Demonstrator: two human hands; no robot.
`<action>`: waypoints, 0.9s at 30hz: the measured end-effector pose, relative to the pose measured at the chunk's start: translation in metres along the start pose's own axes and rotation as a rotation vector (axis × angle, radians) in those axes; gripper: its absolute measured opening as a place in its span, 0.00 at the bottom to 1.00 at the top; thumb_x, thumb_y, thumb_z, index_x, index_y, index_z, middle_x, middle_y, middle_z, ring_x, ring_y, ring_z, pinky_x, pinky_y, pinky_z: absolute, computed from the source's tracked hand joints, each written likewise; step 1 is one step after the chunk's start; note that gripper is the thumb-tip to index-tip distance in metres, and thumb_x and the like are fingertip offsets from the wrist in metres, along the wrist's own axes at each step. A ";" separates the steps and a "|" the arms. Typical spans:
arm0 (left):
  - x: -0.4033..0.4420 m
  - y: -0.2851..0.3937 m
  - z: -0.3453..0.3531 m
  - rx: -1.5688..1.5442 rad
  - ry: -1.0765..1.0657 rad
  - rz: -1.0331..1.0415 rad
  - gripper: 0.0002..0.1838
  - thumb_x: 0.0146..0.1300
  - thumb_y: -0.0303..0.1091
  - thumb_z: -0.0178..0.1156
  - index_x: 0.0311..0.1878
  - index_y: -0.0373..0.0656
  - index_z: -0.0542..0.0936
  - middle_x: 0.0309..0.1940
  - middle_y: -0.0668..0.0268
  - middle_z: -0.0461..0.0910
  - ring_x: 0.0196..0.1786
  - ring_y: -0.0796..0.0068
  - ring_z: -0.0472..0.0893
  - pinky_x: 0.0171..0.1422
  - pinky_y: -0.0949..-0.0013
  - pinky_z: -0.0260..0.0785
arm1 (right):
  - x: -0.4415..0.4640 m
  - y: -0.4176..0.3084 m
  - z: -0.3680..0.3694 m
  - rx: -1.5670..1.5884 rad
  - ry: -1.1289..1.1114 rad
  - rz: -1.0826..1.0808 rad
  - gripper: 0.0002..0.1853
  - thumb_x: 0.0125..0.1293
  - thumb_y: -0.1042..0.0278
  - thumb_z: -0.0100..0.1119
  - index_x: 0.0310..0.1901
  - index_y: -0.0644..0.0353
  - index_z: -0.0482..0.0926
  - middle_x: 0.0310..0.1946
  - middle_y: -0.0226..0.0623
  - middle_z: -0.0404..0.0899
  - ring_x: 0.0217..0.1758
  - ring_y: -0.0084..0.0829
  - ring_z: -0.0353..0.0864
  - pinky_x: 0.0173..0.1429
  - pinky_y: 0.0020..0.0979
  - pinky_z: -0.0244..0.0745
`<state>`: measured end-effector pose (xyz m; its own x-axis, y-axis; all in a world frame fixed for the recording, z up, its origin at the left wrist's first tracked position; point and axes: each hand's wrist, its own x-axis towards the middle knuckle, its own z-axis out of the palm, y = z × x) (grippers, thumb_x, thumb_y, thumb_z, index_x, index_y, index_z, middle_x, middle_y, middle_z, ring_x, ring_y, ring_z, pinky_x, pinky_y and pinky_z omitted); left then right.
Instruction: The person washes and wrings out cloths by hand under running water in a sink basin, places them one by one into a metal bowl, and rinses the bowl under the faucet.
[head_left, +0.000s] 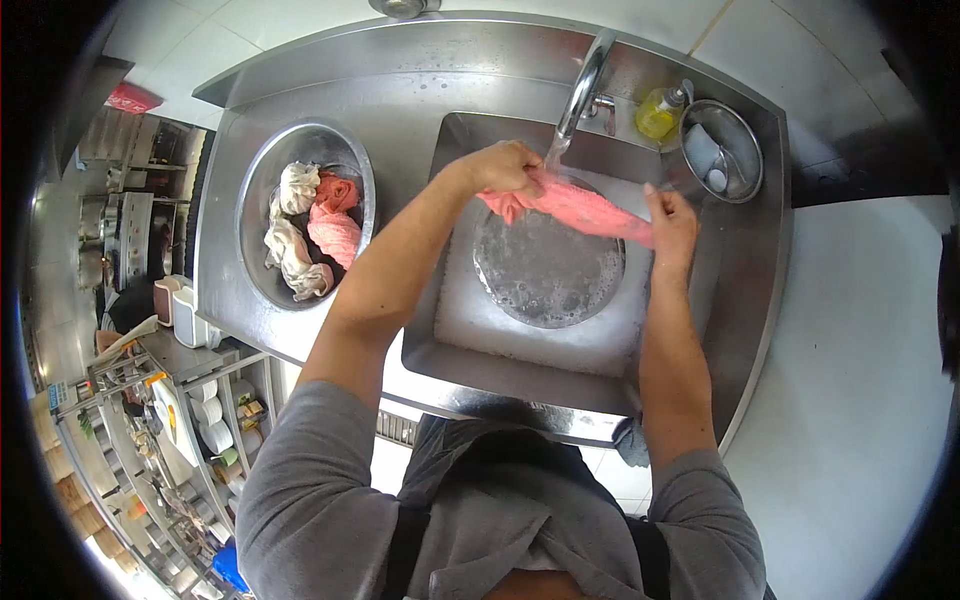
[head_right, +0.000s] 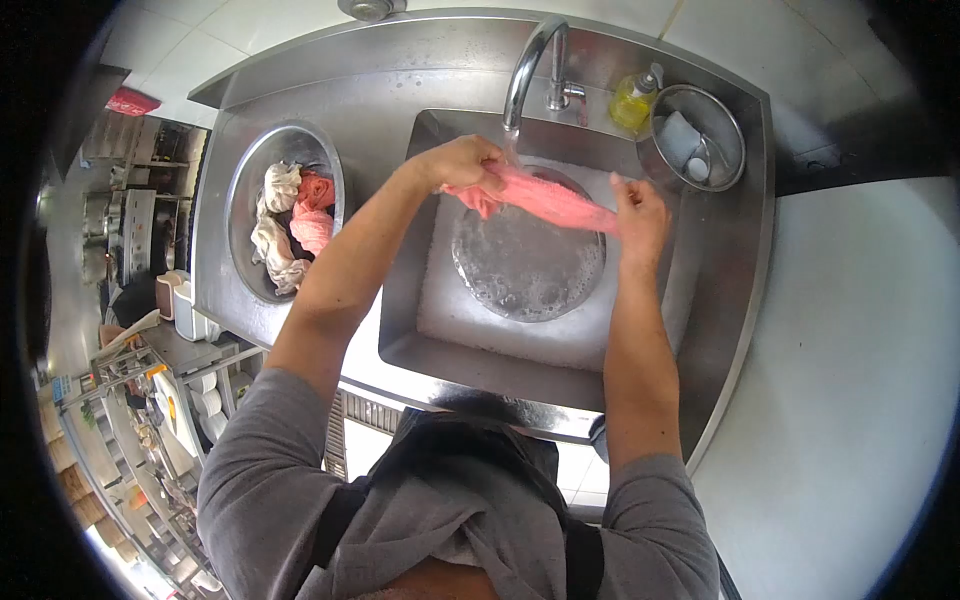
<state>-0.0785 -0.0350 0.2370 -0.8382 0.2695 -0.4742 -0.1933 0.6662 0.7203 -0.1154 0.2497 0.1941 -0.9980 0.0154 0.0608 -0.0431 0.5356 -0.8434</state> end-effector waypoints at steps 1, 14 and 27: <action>0.005 -0.004 0.005 0.003 0.001 -0.004 0.12 0.50 0.32 0.65 0.35 0.34 0.79 0.30 0.57 0.81 0.32 0.75 0.80 0.38 0.71 0.73 | -0.003 0.005 0.007 -0.077 -0.076 0.058 0.17 0.52 0.56 0.70 0.31 0.65 0.80 0.24 0.34 0.80 0.29 0.26 0.78 0.35 0.29 0.71; -0.096 0.007 0.023 -1.474 0.821 0.351 0.10 0.64 0.35 0.52 0.44 0.40 0.73 0.43 0.61 0.79 0.49 0.69 0.76 0.60 0.60 0.63 | 0.007 -0.026 0.162 0.254 -0.329 -0.075 0.14 0.51 0.77 0.60 0.41 0.68 0.76 0.36 0.44 0.81 0.40 0.40 0.82 0.47 0.34 0.77; 0.012 -0.011 0.097 -1.925 0.423 0.260 0.12 0.58 0.27 0.60 0.46 0.41 0.76 0.36 0.63 0.80 0.42 0.68 0.81 0.49 0.64 0.75 | -0.135 -0.090 0.058 0.072 -0.188 -0.262 0.33 0.52 0.80 0.58 0.63 0.60 0.64 0.62 0.51 0.65 0.66 0.48 0.63 0.69 0.36 0.59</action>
<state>-0.0367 0.0287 0.1748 -0.9219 -0.1262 -0.3664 -0.0230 -0.9260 0.3767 0.0208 0.1506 0.2311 -0.9432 -0.2751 0.1865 -0.2959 0.4394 -0.8482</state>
